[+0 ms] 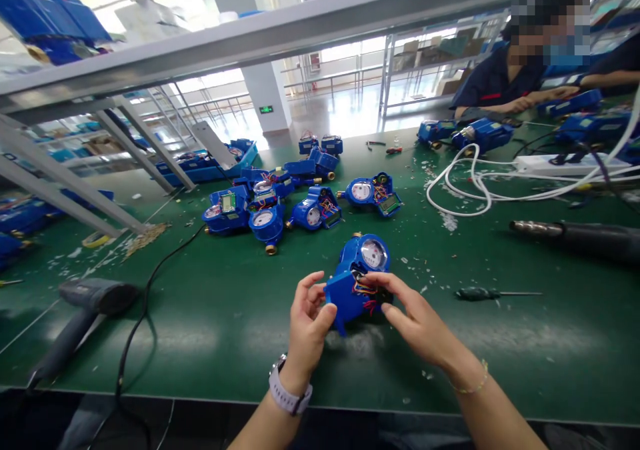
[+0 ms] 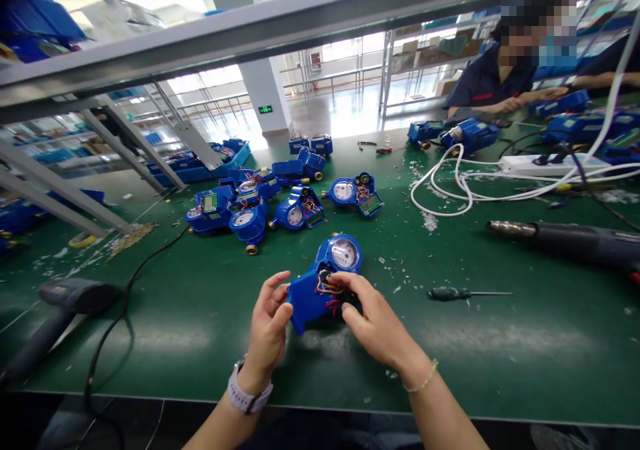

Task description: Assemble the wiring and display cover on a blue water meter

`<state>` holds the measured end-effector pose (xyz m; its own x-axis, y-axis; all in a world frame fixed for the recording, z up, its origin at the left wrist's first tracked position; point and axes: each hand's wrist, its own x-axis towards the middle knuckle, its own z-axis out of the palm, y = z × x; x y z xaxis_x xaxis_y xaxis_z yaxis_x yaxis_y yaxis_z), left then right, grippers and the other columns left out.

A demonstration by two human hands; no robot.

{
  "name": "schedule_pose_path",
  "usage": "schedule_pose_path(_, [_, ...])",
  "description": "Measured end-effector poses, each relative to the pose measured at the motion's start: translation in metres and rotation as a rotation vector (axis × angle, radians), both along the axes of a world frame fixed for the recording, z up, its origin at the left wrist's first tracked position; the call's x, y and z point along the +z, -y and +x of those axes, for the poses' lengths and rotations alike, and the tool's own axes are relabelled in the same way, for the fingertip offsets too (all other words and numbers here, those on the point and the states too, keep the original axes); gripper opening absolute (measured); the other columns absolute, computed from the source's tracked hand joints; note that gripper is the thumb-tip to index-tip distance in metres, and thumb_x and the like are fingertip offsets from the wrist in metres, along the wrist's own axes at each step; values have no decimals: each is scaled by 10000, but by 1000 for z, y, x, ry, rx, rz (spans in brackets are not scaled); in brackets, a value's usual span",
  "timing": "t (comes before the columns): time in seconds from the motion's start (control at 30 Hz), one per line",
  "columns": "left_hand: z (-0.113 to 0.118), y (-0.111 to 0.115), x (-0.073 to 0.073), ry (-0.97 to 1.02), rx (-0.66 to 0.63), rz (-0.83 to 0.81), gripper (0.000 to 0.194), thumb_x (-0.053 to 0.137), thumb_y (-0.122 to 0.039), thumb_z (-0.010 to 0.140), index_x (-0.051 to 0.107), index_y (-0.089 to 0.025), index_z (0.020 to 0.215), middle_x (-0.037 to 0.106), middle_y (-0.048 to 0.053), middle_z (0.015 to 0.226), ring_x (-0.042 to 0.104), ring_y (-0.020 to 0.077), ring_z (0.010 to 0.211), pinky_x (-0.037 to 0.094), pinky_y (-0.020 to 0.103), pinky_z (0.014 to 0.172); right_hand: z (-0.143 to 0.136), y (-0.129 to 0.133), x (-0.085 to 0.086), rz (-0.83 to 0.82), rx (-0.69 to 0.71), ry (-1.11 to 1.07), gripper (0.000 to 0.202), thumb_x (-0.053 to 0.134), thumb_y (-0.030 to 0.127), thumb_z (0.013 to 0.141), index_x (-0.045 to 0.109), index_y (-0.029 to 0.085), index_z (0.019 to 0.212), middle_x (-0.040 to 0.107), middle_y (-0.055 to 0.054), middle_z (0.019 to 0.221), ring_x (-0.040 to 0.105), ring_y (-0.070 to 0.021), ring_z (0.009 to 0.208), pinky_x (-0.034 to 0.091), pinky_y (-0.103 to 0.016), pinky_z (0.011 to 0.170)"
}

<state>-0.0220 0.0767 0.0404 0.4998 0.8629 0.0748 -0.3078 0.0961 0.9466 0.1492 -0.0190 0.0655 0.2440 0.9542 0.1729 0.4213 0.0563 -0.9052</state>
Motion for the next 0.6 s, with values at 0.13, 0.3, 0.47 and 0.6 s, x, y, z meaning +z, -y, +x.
schedule_pose_path(0.13, [1, 5, -3, -11, 5, 22, 598, 755, -384, 769, 460, -225, 1264, 647, 48, 1022, 628, 163, 904, 511, 246, 806, -11, 6, -13, 99, -169, 134, 397, 674, 370, 803, 578, 201, 1149, 595, -102, 1228, 525, -271, 1194, 435, -474, 1041])
schedule_pose_path(0.3, [2, 18, -7, -53, 18, 42, 585, 764, -352, 756, 470, -229, 1247, 632, 51, 1051, 635, 171, 917, 516, 246, 793, -19, 7, -28, 180, -187, 223, 243, 520, 211, 889, 581, 181, 1122, 586, -122, 1241, 498, -243, 1239, 434, -470, 1050])
schedule_pose_path(0.47, [0, 35, -18, -88, -33, 64, 578, 762, -317, 749, 465, -228, 1236, 624, 76, 1109, 646, 195, 970, 526, 271, 812, -8, 16, -33, 214, -114, 194, 338, 457, 109, 861, 567, 186, 1172, 561, -102, 1309, 450, -220, 1303, 407, -456, 1087])
schedule_pose_path(0.6, [0, 38, -29, -77, 7, 84, 561, 743, -349, 755, 472, -207, 1225, 628, 104, 1137, 651, 213, 984, 516, 309, 860, -13, 35, -12, 354, -287, 102, 255, 517, 167, 907, 590, 231, 1143, 618, -67, 1201, 563, -203, 1156, 481, -410, 996])
